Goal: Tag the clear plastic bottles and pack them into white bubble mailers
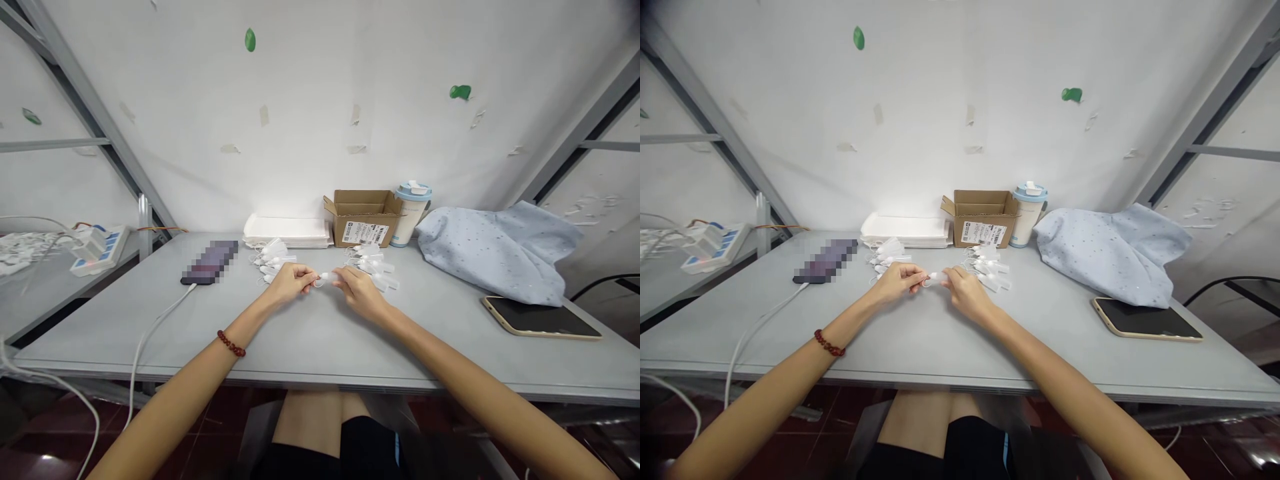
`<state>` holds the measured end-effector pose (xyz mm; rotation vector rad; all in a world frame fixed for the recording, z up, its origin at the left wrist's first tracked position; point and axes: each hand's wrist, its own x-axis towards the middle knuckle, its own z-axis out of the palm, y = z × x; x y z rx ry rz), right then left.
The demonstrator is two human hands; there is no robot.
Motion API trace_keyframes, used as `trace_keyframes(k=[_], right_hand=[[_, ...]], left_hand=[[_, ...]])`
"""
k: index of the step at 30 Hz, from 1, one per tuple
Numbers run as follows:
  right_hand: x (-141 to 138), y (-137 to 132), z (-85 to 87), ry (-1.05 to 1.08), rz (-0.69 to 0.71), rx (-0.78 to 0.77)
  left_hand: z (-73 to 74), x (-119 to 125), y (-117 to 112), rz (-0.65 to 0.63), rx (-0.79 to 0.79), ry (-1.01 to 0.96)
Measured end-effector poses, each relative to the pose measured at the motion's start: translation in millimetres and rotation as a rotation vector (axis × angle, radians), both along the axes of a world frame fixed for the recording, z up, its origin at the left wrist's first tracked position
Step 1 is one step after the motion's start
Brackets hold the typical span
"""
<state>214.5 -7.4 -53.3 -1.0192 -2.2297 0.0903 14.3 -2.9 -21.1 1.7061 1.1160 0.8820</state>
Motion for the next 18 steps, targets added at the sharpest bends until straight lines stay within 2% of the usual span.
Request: trace_keyframes(k=[12, 18], right_hand=[[1.3, 0.9, 0.6, -0.142, -0.017, 0.103], [-1.4, -2.3, 20.0, -0.200, -0.055, -0.046]], left_hand=[[-3.7, -1.0, 1.6, -0.035, -0.136, -0.083], [11.6, -6.7, 3.6, 0.008, -0.101, -0.173]])
